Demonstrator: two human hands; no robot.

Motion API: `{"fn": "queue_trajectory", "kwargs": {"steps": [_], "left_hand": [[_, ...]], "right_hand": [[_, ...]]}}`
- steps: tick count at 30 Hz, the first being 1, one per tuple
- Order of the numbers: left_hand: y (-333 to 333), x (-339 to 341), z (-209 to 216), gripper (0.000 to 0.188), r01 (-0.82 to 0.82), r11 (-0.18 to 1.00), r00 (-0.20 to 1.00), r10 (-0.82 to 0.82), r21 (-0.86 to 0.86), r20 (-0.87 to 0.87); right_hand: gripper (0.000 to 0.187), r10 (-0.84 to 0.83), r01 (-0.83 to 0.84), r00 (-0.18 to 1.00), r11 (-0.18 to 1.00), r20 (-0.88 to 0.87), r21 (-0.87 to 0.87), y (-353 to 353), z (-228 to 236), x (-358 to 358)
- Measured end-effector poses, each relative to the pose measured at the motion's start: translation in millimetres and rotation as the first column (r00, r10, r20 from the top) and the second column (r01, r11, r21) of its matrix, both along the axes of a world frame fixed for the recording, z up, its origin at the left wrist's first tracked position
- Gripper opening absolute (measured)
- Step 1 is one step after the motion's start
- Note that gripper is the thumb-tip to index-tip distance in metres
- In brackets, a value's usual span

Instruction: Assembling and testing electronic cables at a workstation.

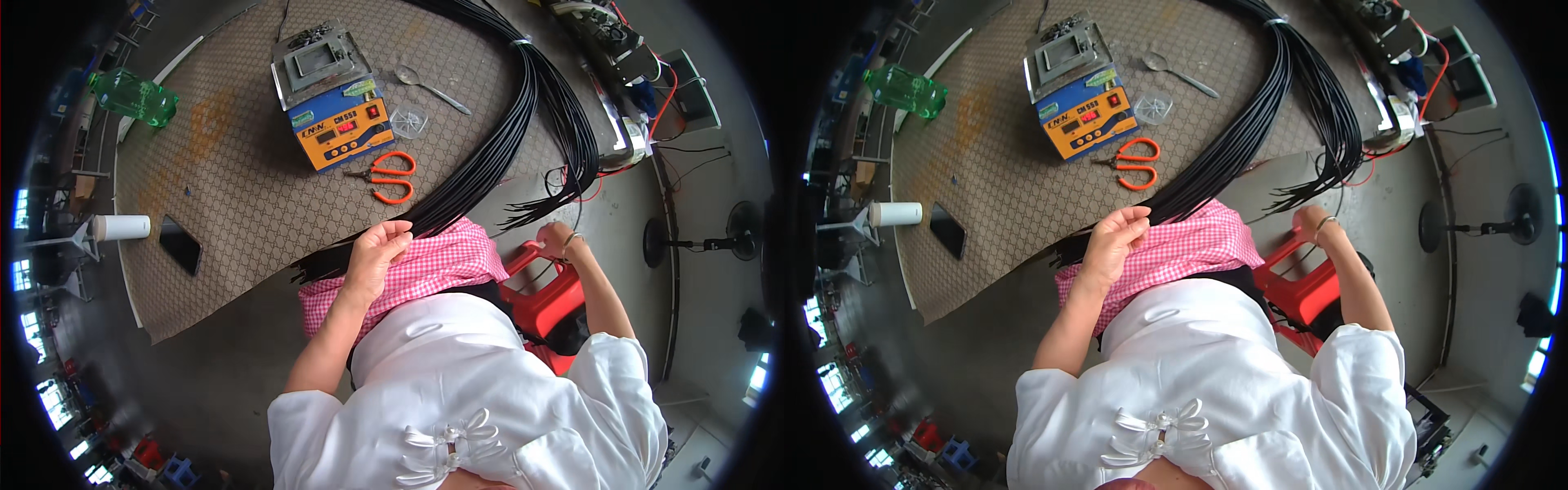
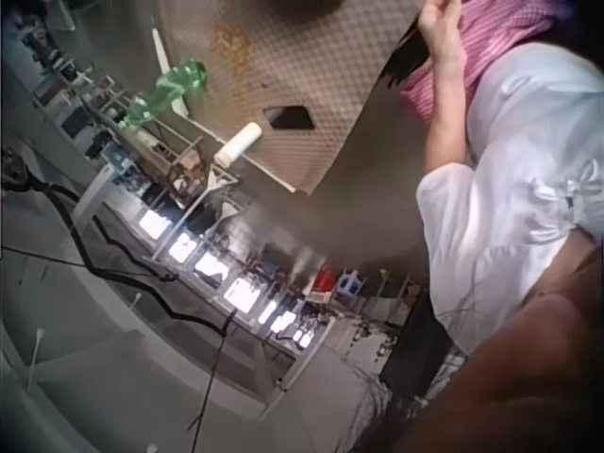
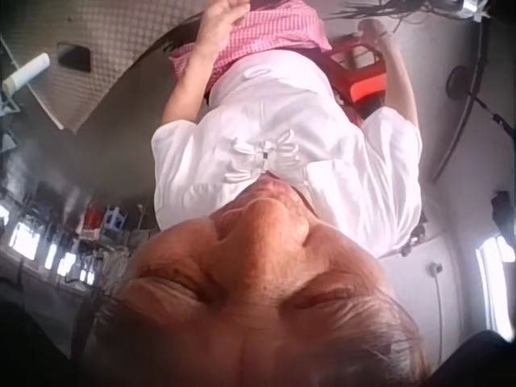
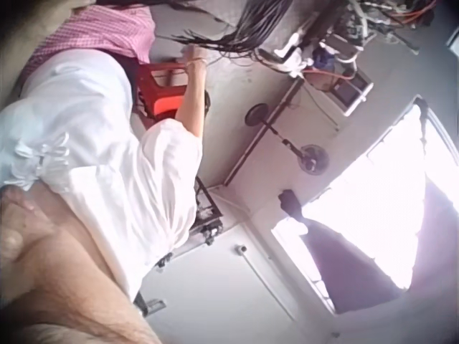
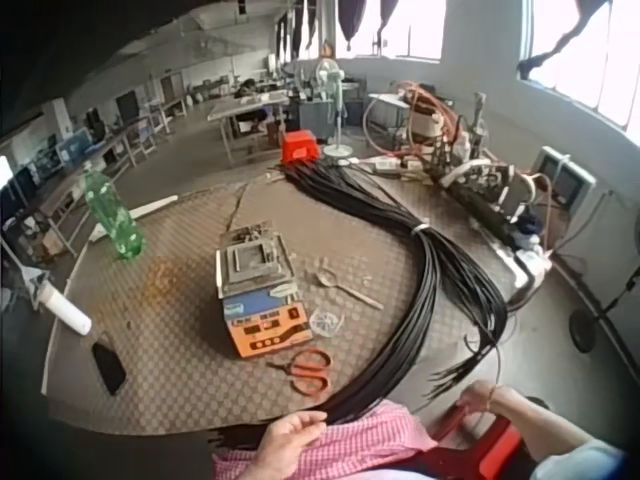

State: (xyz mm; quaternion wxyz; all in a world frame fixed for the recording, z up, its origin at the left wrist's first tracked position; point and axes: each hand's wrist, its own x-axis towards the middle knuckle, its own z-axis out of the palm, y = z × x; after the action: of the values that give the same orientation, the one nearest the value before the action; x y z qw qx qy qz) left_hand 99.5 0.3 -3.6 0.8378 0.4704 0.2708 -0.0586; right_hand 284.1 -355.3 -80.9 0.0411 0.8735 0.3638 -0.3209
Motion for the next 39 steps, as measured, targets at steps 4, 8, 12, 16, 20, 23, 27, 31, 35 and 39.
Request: {"fn": "queue_trajectory", "kwargs": {"steps": [4, 8, 12, 16, 20, 23, 27, 31, 35, 39], "left_hand": [[-12, 3, -3, 0.018, 0.020, 0.999, 1.000, -0.020, 0.048, -0.019], [-25, 7, -10, 0.018, 0.071, 0.991, 0.997, -0.072, 0.116, 0.002], [-29, 4, -11, 0.022, 0.079, 0.950, 0.995, -0.092, 0.301, 0.029], [-35, 9, -8, 0.040, -0.070, 0.507, 0.929, -0.280, 0.859, 0.241], [-46, 12, 8, 0.042, 0.075, 0.566, 0.847, -0.471, 0.821, 0.247], [-27, -5, 13, 0.031, 0.235, 0.644, 0.860, -0.486, 0.728, 0.153], [13, -38, 30, 0.013, 0.198, 0.606, 0.885, -0.448, 0.770, 0.124], [9, -45, 31, 0.007, 0.136, 0.491, 0.917, -0.391, 0.860, 0.078], [-24, -36, 17, 0.006, 0.079, 0.695, 0.945, -0.280, 0.714, 0.168], [-30, -33, 35, 0.008, 0.054, 0.646, 0.932, -0.306, 0.761, 0.194]], "right_hand": [[0.025, -0.581, 0.869, 0.467, 0.440, -0.667, 0.225, 68, 41, 10], [0.027, -0.398, 0.976, 0.176, 0.189, -0.900, 0.107, 110, 30, 10], [0.024, -0.391, 0.987, 0.135, 0.139, -0.910, 0.087, 115, 25, 6], [0.023, 0.059, 0.996, 0.035, 0.080, -0.998, 0.039, 112, 55, 8], [0.024, 0.539, 0.996, -0.071, -0.005, -0.839, -0.088, 109, 98, 19], [0.027, 0.610, 0.999, -0.021, 0.036, -0.792, 0.001, 85, 113, 34], [0.024, 0.245, 0.993, 0.088, -0.098, -0.966, 0.065, 44, 99, 29], [0.049, -0.532, 0.195, 0.676, 0.796, 0.510, 0.573, 65, 82, -23], [0.040, -0.254, 0.090, 0.966, 0.492, 0.044, 0.866, 148, 117, -79], [0.016, 0.213, 0.049, 0.964, 0.443, -0.158, 0.895, 177, 103, -104]]}}
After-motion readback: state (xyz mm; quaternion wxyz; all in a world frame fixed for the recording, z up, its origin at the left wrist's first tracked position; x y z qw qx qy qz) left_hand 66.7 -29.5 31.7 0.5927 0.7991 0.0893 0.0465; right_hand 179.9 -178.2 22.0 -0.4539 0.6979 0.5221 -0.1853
